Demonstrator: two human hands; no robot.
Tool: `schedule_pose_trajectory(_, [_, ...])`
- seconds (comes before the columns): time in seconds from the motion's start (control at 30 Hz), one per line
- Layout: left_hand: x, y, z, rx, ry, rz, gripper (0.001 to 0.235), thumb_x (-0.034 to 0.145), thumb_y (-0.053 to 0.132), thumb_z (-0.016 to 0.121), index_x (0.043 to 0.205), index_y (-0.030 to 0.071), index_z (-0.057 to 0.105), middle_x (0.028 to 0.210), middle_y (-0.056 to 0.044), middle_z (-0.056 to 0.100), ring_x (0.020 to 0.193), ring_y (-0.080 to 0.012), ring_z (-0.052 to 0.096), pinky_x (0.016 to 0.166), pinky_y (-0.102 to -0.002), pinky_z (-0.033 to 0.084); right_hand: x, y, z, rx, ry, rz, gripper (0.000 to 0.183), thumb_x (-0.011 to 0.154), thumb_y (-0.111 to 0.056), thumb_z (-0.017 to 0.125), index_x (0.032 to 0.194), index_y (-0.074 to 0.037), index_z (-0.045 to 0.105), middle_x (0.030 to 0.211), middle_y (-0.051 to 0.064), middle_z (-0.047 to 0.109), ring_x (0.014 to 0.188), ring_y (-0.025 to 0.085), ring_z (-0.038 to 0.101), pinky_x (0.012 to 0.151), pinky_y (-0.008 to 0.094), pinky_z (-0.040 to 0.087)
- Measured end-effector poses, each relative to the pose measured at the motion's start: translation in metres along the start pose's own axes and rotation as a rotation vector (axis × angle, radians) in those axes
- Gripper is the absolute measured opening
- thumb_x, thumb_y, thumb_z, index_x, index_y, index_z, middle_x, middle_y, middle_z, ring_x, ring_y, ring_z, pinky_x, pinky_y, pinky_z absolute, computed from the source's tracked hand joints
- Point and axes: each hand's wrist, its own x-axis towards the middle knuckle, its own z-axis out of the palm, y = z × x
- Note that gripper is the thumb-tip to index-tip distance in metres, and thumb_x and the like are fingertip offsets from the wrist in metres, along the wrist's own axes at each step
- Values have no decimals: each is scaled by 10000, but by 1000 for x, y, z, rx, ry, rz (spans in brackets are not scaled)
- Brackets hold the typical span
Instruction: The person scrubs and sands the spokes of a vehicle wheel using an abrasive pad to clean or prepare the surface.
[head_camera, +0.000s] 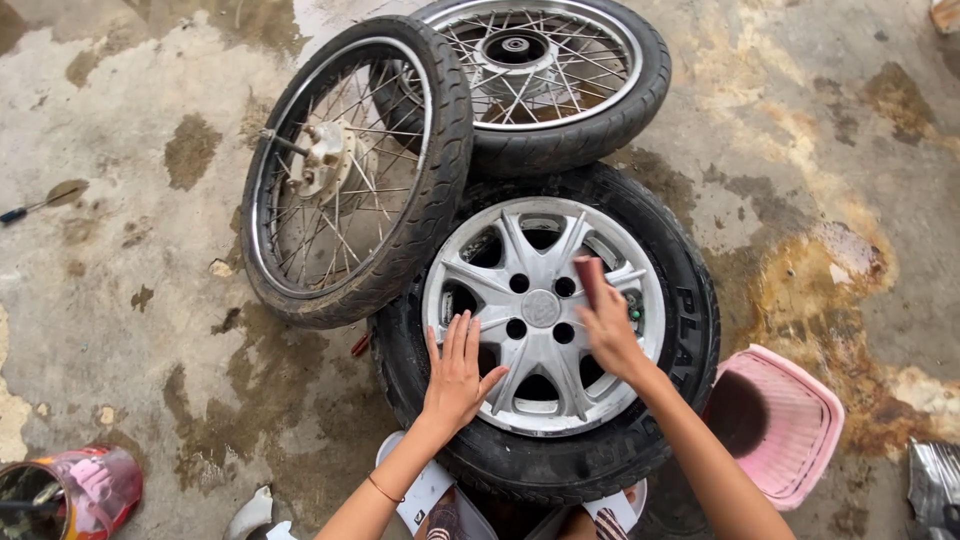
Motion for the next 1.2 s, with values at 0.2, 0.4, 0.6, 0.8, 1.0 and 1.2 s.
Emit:
schedule_pose_trajectory(0.2, [3,4,-9,56,-11,10,854,990,672,434,1518,2,399,1557,-244,412,1467,-368,388,1187,-683,188,-82,57,-107,92,393,553,507,1016,-167,524,1514,-84,484,1332,320,601,1266,498,541,1081,573,385])
schedule_pose_trajectory(0.4, [-3,0,-1,109,-5,44,883,986,678,416,1551,1,372,1578,-238,396,1476,-372,379,1180,-700,192,-174,230,-98,182,417,948,486,839,-214,615,1265,7,696,1126,323,669,1049,462,650,854,603,489])
schedule_pose_trajectory(0.6, [2,7,-10,112,-14,22,839,984,616,447,1572,28,337,1616,-170,386,1512,-331,352,1207,-678,231,-193,289,-23,-324,-25,957,850,921,-198,457,1543,189,24,1565,482,99,1479,574,189,1213,579,197])
schedule_pose_trajectory(0.8, [2,3,-3,152,-33,25,839,991,625,432,1559,15,340,1623,-171,368,1510,-338,340,1220,-658,196,-171,162,-86,118,95,1060,289,906,-208,476,1049,22,577,1082,210,632,957,318,587,860,453,409])
schedule_pose_trajectory(1.0, [3,4,-3,136,-22,21,860,988,643,460,1532,-14,352,1604,-217,364,1495,-359,334,1232,-634,160,-199,300,-116,962,932,928,207,746,-24,574,745,-231,586,640,-56,568,524,84,545,474,247,418])
schedule_pose_trajectory(1.2, [4,8,-11,109,18,17,820,1008,617,485,1532,-4,373,1594,-204,389,1493,-343,356,1225,-627,197,-139,140,-131,513,900,1053,122,853,-126,637,971,-129,606,1095,-64,530,1041,46,470,787,246,423])
